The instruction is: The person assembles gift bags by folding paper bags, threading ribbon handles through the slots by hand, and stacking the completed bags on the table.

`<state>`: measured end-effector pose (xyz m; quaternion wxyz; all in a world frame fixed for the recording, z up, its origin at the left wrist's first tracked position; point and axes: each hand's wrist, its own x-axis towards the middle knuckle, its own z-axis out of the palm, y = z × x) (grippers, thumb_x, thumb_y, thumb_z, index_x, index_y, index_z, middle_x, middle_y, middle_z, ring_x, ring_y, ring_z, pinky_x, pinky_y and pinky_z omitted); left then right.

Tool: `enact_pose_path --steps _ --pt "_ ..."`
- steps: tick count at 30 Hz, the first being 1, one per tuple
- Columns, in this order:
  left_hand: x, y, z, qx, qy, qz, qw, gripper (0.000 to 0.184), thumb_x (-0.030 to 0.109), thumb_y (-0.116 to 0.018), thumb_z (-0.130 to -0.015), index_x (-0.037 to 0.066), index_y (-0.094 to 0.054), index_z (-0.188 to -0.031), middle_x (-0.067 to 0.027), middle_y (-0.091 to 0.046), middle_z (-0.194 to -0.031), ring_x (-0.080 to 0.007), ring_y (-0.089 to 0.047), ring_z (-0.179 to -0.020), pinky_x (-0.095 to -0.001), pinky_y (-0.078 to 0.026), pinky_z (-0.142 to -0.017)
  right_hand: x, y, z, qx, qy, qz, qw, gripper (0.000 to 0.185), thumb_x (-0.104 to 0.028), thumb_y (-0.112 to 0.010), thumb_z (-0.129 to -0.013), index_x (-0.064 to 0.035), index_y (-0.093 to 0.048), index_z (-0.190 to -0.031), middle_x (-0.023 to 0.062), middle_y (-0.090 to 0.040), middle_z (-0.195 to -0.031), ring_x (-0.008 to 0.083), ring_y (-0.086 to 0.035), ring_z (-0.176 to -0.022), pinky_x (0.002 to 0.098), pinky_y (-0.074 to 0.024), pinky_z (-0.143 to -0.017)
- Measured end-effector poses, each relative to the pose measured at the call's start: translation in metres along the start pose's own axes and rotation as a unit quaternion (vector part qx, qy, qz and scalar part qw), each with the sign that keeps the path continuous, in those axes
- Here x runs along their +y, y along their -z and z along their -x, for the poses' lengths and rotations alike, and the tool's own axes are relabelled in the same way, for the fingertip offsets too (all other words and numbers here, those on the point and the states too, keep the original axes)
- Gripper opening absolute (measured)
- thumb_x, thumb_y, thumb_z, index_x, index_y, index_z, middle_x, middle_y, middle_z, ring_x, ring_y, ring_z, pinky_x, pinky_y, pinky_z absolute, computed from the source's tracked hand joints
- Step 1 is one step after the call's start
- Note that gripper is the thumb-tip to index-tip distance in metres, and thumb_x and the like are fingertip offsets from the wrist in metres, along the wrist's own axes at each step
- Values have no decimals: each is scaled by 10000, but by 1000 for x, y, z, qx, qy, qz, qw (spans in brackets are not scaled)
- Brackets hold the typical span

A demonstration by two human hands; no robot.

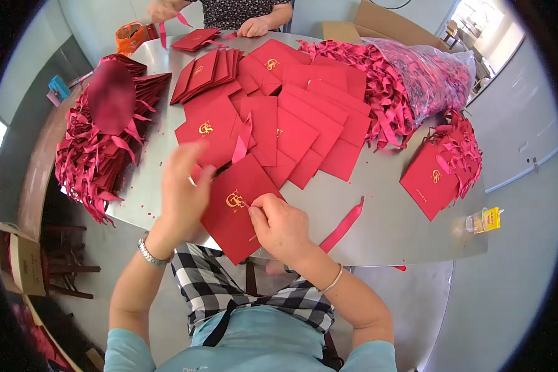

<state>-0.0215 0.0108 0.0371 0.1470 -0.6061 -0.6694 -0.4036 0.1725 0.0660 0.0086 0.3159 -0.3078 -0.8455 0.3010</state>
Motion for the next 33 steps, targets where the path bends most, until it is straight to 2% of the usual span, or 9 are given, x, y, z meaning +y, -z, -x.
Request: enact_pose_path --steps 1,3,7,11,13,15,19,26,33 --pt "4 -1 3 -31 -62 30 997 394 39 -672 -767 -4 -579 -1147 -164 -599 -968 -350 -565 -881 -432 -479 -819 1 0 -1 -3 2 -2 1000 87 -114 -654 -866 -42 -621 -900 122 -652 -737 279 -646 -634 356 -497 -572" --pt "17 5 2 -198 9 -62 978 349 84 -698 -757 8 -599 -1084 -146 -605 -919 -335 -579 -894 -427 -475 -799 2 1 0 -6 -27 -36 999 98 -169 -637 -873 -74 -611 -872 104 -659 -753 300 -648 -673 392 -493 -570" --pt "19 3 -9 -260 72 -74 960 205 87 -718 -735 6 -645 -908 -152 -617 -958 -351 -575 -926 -429 -478 -815 3 2 -1 -2 -32 -37 999 100 -160 -636 -888 -64 -611 -892 117 -652 -752 285 -647 -664 371 -497 -583" --pt "27 8 -18 -261 148 68 952 158 53 -710 -723 21 -585 -814 -156 -590 -778 -359 -580 -820 -441 -469 -737 -7 24 -10 63 -73 -245 965 58 -91 -594 -932 -34 -601 -925 90 -621 -745 163 -605 -651 297 -493 -616" --pt "49 31 -30 -215 24 41 975 166 23 -690 -723 32 -540 -794 -160 -571 -724 -357 -566 -759 -452 -449 -685 -24 67 -41 96 27 -219 971 24 -62 -601 -911 -38 -604 -911 92 -622 -762 180 -614 -652 306 -492 -616" --pt "70 53 -42 -185 -119 -34 975 200 8 -621 -657 58 -514 -817 -129 -592 -767 -323 -545 -714 -429 -428 -671 -51 113 -65 -55 115 -92 988 24 -19 -577 -919 -3 -594 -919 84 -642 -893 115 -618 -789 259 -502 -697" --pt "81 39 -33 4 -290 -140 947 126 107 -621 -675 86 -557 -782 -58 -641 -885 -237 -587 -848 -345 -418 -713 -57 122 -89 -181 239 61 952 98 -194 -626 -857 -96 -630 -865 62 -646 -815 274 -602 -777 396 -427 -785" --pt "64 17 -8 87 -246 -136 956 121 113 -629 -709 141 -645 -825 -39 -669 -1025 -233 -599 -1009 -363 -380 -824 -46 104 -77 4 236 214 948 110 -177 -618 -846 -88 -585 -792 53 -632 -703 247 -602 -752 393 -422 -682" --pt "42 54 19 205 -215 -135 945 310 139 -730 -588 328 -660 -824 -12 -451 -1074 -255 -439 -1009 -402 -399 -849 -112 109 -66 -87 296 130 942 91 -135 -650 -768 -78 -582 -786 28 -583 -699 221 -572 -716 370 -404 -659"
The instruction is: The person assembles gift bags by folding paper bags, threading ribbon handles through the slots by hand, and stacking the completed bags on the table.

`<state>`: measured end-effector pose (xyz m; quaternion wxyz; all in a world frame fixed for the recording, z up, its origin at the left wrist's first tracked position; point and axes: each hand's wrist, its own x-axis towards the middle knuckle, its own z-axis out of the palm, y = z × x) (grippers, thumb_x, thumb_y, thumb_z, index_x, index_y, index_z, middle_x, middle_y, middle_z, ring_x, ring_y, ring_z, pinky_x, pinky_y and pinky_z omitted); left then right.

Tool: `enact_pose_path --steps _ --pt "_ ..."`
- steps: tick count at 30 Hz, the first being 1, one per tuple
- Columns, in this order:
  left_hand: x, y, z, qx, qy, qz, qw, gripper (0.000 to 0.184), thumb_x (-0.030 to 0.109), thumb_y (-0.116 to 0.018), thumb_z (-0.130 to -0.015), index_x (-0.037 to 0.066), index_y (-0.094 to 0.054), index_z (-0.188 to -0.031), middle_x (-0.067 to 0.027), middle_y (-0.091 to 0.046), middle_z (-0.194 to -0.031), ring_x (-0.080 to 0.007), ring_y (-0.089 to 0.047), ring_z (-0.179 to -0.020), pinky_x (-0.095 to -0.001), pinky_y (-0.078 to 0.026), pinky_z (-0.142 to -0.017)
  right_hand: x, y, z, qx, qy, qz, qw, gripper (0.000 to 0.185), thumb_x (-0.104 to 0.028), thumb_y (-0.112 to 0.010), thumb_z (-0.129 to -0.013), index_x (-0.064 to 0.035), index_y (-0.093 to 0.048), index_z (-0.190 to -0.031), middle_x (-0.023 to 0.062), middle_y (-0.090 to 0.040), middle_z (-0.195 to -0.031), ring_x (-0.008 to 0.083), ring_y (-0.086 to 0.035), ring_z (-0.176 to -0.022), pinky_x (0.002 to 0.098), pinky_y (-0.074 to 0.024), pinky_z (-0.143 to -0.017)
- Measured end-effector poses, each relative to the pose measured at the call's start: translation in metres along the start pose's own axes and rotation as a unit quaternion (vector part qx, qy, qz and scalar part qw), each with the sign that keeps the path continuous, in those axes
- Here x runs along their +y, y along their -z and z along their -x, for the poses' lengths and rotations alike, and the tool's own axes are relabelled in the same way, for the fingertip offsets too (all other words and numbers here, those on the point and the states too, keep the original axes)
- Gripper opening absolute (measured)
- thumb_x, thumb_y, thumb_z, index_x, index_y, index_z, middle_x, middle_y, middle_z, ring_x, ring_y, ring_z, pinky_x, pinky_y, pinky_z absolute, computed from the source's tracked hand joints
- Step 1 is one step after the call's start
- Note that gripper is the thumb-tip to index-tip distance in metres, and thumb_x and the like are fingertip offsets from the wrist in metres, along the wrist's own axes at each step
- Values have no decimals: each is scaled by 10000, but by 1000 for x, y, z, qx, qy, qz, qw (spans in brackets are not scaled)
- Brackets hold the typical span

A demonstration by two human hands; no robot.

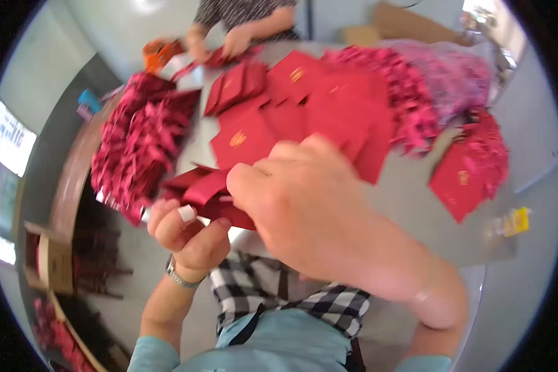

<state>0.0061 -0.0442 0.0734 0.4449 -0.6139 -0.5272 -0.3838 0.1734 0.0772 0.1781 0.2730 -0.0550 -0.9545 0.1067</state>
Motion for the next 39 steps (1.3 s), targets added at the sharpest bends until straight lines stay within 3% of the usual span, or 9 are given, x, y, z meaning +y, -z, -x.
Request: enact_pose_path --steps 3,7,12,20,24,29,36,38,39 --pt "10 13 18 14 58 -14 998 379 146 -779 -560 378 -656 -833 -15 -413 -1063 -257 -429 -1038 -441 -402 -956 -22 -4 -9 -45 59 158 985 155 -181 -664 -717 -61 -583 -771 33 -531 -686 223 -549 -698 363 -400 -654" --pt "11 1 49 -13 100 -2 995 325 157 -753 -597 372 -657 -820 -26 -407 -1064 -263 -440 -1046 -444 -386 -997 -11 -32 -19 -117 39 165 979 154 -185 -641 -718 -85 -523 -714 29 -489 -657 225 -519 -667 365 -393 -652" --pt "6 -8 47 -7 95 55 994 193 124 -675 -648 208 -672 -822 -26 -548 -1006 -253 -529 -995 -411 -384 -907 2 -39 -15 -84 34 131 987 105 -120 -666 -753 -104 -563 -742 24 -527 -663 221 -545 -685 358 -410 -670" --pt "-8 -16 16 -90 101 83 987 229 86 -645 -649 81 -653 -878 -50 -630 -928 -239 -601 -909 -380 -399 -867 21 -50 12 110 -82 -109 985 89 -94 -664 -826 -52 -635 -898 65 -647 -807 272 -605 -785 379 -464 -708" --pt "-12 -21 -7 -168 118 87 975 335 159 -748 -676 100 -644 -989 -44 -573 -938 -255 -556 -961 -418 -364 -904 26 -59 34 206 -183 -220 936 40 -18 -609 -905 -2 -623 -938 81 -666 -864 159 -640 -719 284 -507 -635" --pt "-19 -33 -31 -210 80 58 973 116 89 -659 -715 101 -625 -826 -29 -540 -783 -220 -530 -801 -396 -359 -758 28 -70 55 209 -291 -364 859 107 -36 -573 -950 8 -615 -1037 70 -674 -854 87 -624 -690 235 -522 -623" --pt "-14 -22 -64 -351 161 154 910 142 25 -683 -715 49 -651 -851 -83 -605 -775 -290 -576 -767 -388 -432 -718 16 -82 55 170 -259 -288 906 100 -46 -618 -910 1 -648 -992 109 -673 -821 175 -663 -695 292 -520 -605" --pt "-15 -22 -61 -398 300 300 813 159 -10 -665 -748 16 -666 -906 -126 -636 -779 -285 -629 -736 -352 -482 -681 12 -84 53 230 -184 -138 946 90 -34 -643 -870 -13 -649 -957 138 -668 -824 254 -668 -685 330 -520 -601" --pt "-16 -21 -65 -428 342 329 770 185 -21 -656 -791 -5 -669 -974 -104 -676 -813 -192 -652 -723 -297 -503 -667 10 -83 52 226 -185 -138 947 90 -34 -643 -870 -13 -649 -957 138 -668 -824 254 -668 -685 330 -520 -601"
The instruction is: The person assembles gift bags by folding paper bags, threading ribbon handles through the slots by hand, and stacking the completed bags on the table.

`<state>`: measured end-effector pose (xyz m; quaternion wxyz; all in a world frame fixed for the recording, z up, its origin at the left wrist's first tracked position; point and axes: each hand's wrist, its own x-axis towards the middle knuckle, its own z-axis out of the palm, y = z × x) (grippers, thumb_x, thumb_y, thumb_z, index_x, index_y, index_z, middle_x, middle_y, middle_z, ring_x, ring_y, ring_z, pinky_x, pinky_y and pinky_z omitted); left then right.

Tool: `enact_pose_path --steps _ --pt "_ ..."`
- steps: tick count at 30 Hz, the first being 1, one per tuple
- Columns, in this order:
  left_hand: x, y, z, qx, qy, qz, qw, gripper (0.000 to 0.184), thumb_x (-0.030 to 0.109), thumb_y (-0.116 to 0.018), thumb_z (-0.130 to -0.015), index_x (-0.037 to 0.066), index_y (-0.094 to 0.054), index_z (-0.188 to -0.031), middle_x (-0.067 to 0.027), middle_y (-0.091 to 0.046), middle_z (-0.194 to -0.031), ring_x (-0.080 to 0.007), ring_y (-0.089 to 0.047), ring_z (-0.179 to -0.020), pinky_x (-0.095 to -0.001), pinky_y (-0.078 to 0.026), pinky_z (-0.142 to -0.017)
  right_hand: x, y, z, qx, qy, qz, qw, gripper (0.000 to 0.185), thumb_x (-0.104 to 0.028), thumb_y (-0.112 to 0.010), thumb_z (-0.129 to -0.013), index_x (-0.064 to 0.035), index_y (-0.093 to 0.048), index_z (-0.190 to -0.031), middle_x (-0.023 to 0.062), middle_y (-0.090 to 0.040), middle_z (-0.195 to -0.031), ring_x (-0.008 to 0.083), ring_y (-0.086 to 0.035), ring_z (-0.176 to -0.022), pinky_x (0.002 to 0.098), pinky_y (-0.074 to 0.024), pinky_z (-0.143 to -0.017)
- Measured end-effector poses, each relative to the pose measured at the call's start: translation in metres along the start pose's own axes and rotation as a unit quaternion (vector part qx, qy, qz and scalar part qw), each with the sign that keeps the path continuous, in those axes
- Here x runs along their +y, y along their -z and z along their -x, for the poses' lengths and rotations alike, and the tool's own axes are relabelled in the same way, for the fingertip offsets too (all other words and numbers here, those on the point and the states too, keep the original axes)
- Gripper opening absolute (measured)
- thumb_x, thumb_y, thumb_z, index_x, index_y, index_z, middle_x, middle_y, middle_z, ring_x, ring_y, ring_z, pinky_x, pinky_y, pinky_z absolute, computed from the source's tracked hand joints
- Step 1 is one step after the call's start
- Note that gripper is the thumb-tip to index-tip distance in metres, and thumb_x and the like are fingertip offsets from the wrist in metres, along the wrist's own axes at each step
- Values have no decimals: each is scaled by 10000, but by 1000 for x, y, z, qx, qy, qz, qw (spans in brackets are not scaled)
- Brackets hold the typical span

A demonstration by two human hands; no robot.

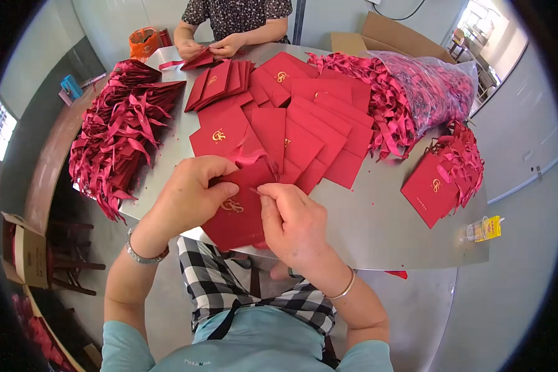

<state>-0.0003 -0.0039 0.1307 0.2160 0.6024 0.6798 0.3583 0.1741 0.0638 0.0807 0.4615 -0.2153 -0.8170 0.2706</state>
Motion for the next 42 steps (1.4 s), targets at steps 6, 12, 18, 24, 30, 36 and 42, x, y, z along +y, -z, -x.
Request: enact_pose_path --steps 6,12,18,24,30,36,42 --pt "-36 -18 -3 -64 105 192 974 161 -17 -654 -828 -31 -662 -988 -3 -662 -839 -64 -582 -759 -247 -501 -690 3 -7 2 -6 -27 27 999 73 -18 -662 -826 -27 -651 -897 125 -667 -794 267 -664 -676 332 -518 -587" --pt "-75 -53 -6 -44 135 242 960 208 63 -682 -792 -29 -668 -979 -120 -675 -791 -149 -621 -719 -296 -496 -684 29 -31 9 -62 1 111 992 79 -45 -684 -803 -58 -650 -872 79 -667 -777 245 -651 -650 333 -511 -566" --pt "-90 -72 -2 -33 123 244 961 213 88 -675 -788 -4 -668 -979 -158 -674 -831 -248 -658 -773 -344 -506 -719 51 -45 14 -72 -24 131 989 82 -55 -692 -795 -62 -635 -853 86 -665 -774 260 -651 -656 344 -511 -569" --pt "-95 -80 0 -2 72 180 981 180 21 -666 -819 -14 -660 -995 -83 -693 -838 -110 -628 -760 -275 -511 -702 50 -44 16 -87 -85 113 986 106 -17 -698 -769 -49 -628 -842 107 -659 -769 263 -647 -644 343 -513 -567" --pt "-95 -77 1 3 75 177 981 192 32 -676 -806 -9 -663 -993 -109 -690 -825 -132 -640 -747 -281 -511 -689 52 -48 14 -80 31 149 985 121 3 -704 -748 -46 -616 -816 93 -628 -720 249 -623 -596 336 -498 -519" --pt "-94 -85 3 46 44 132 989 211 36 -681 -796 -3 -660 -1002 -120 -682 -819 -144 -646 -738 -286 -507 -678 54 -50 13 -100 96 217 966 120 -54 -698 -753 -67 -587 -797 72 -569 -691 242 -573 -548 343 -472 -482" --pt "-97 -83 5 41 46 150 987 230 23 -678 -799 -9 -655 -1025 -110 -694 -848 -137 -649 -757 -280 -514 -692 45 -48 1 -170 -13 212 962 76 -95 -663 -789 -51 -602 -799 104 -606 -716 264 -621 -607 371 -501 -539"
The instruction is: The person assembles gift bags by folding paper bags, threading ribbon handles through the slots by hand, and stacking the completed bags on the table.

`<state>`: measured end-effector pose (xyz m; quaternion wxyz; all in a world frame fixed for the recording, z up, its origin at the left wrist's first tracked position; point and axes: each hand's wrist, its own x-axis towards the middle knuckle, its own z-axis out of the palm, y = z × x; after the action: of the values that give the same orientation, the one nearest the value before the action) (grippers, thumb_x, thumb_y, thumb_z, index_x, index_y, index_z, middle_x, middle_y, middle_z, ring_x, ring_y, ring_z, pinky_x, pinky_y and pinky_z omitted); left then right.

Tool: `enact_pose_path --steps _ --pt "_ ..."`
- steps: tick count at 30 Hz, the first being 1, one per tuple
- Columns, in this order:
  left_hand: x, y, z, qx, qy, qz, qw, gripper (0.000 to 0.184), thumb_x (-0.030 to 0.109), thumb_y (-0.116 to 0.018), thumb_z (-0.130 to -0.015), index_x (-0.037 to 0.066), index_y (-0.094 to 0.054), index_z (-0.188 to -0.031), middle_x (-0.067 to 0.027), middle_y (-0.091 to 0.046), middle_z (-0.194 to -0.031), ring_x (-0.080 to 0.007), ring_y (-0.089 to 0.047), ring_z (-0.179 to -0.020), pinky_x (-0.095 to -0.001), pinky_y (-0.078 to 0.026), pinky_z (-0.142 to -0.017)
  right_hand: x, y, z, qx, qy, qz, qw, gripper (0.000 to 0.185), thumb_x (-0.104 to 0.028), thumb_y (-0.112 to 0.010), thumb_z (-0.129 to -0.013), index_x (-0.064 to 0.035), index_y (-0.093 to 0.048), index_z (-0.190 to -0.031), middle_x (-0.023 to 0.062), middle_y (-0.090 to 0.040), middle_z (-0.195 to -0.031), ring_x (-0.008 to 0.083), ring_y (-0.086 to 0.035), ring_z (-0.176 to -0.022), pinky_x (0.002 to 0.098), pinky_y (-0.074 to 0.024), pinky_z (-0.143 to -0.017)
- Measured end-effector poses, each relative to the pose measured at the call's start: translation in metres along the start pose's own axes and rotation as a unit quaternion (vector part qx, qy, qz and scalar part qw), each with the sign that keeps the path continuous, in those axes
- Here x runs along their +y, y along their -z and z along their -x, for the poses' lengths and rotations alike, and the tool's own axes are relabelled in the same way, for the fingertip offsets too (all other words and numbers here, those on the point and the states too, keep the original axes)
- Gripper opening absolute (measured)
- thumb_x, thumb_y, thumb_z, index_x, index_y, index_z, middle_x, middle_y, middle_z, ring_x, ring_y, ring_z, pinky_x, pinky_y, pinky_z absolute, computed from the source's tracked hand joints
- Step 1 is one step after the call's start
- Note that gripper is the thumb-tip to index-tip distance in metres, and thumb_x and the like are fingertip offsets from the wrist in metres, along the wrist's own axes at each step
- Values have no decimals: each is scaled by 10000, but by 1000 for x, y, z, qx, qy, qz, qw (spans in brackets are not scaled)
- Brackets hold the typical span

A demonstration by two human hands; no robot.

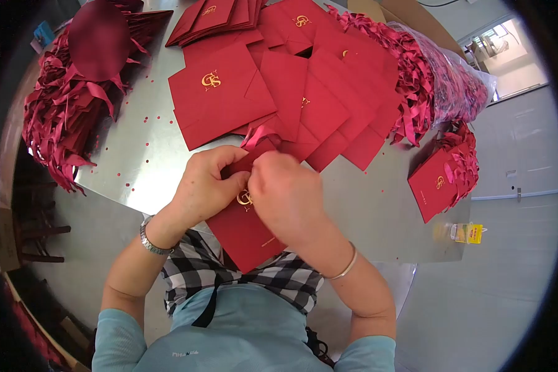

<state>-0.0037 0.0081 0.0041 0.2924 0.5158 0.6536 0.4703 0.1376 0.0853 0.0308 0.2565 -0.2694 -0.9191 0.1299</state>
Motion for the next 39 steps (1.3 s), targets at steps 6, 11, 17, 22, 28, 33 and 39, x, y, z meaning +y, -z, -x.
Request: enact_pose_path --steps 6,11,17,22,28,33,39 --pt "-5 -2 1 2 1 64 998 241 36 -663 -789 7 -658 -1028 -146 -685 -874 -239 -654 -793 -327 -520 -697 -4 -2 2 25 41 12 999 78 -65 -647 -796 -44 -572 -798 120 -612 -717 289 -635 -609 386 -521 -559" --pt "-6 -2 3 -4 -45 47 998 321 -22 -625 -811 -6 -639 -1132 -135 -688 -860 -130 -650 -770 -280 -521 -706 -17 5 -13 -46 4 116 992 135 -74 -637 -806 -43 -523 -871 146 -606 -701 337 -639 -633 414 -522 -559" --pt "3 4 4 -42 -76 70 994 342 -48 -604 -792 3 -649 -1127 -155 -660 -806 -199 -650 -712 -295 -505 -662 -5 26 -23 -154 -10 -52 987 200 -107 -624 -831 -21 -505 -966 193 -646 -738 388 -652 -681 483 -516 -603" --pt "15 10 1 -83 -84 6 993 290 14 -588 -839 0 -651 -1122 -167 -675 -859 -192 -663 -783 -308 -509 -720 -3 23 -7 -124 -25 -10 992 199 -107 -624 -835 2 -517 -962 190 -650 -746 390 -652 -683 483 -517 -608" --pt "26 28 -15 -197 -7 19 980 238 115 -517 -939 2 -675 -1078 -64 -691 -865 -137 -633 -797 -288 -505 -741 -8 31 9 -67 -32 -90 993 195 -79 -660 -821 -3 -534 -949 181 -656 -764 372 -658 -715 453 -519 -623" --pt "40 29 -19 -221 1 18 975 171 91 -600 -839 28 -692 -968 -174 -682 -846 -279 -669 -793 -355 -514 -733 -7 42 17 -54 -40 -156 986 215 -68 -689 -806 -22 -539 -953 162 -659 -762 345 -662 -703 421 -521 -627" --pt "40 22 -14 -165 -157 -82 970 120 52 -653 -769 23 -673 -884 -186 -664 -812 -365 -650 -783 -407 -520 -713 0 43 25 -48 -39 -214 975 305 -78 -703 -801 -37 -551 -1062 158 -656 -756 328 -666 -693 386 -517 -616"
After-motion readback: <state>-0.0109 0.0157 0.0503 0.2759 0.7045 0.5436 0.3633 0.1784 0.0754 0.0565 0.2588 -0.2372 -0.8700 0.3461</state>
